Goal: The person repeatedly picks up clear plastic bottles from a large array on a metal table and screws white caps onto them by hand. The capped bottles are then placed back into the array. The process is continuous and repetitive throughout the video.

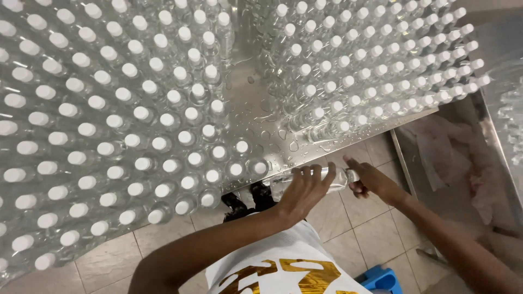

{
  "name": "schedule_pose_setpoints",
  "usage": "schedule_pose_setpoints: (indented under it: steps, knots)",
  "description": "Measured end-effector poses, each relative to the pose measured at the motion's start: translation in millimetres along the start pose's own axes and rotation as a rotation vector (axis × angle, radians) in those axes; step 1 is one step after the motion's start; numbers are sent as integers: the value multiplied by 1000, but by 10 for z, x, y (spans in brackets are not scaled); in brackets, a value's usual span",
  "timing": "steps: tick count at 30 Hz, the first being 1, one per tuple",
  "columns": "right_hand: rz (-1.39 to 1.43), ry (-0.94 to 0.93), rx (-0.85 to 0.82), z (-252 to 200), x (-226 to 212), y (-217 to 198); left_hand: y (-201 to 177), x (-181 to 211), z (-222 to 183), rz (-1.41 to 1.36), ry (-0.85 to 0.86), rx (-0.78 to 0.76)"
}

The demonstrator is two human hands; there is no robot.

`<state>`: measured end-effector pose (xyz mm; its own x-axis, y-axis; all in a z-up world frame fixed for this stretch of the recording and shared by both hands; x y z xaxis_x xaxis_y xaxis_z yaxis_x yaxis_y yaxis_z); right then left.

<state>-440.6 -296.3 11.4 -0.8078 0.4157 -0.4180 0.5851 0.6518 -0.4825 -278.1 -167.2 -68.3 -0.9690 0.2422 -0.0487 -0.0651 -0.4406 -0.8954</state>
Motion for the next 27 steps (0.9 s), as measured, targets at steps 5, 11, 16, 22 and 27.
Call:
schedule_pose_setpoints:
  steps: [5, 11, 16, 22, 27]
  knots:
    - [-47, -320, 191, -317, -392, -145, 223, -285, 72, -573, -207, -84]
    - [-475, -586, 334, 222, -457, 255, -215, -704, -17, -860, -497, -335]
    - [-634, -816, 402, 927, -299, 334, -609, -954, -481, -1110, -819, -351]
    - [-595, -782, 476, 1191, -213, 434, -907, -1020, -826, -1058, -1142, -425]
    - [-960, -952, 837, 956, -322, 530, -1072, -970, -778, -1174, -1308, -332]
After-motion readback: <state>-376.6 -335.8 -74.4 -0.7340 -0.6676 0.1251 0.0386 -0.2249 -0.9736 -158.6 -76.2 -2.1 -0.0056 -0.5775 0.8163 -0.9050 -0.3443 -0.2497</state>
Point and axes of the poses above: each hand's wrist, its own z-axis towards the middle knuckle, its own y-axis out of the palm, x = y × z, the point moved 1 cm from there along z, towards the middle knuckle, and after that the axes turned 11 degrees about x, right-handed, at the moved point
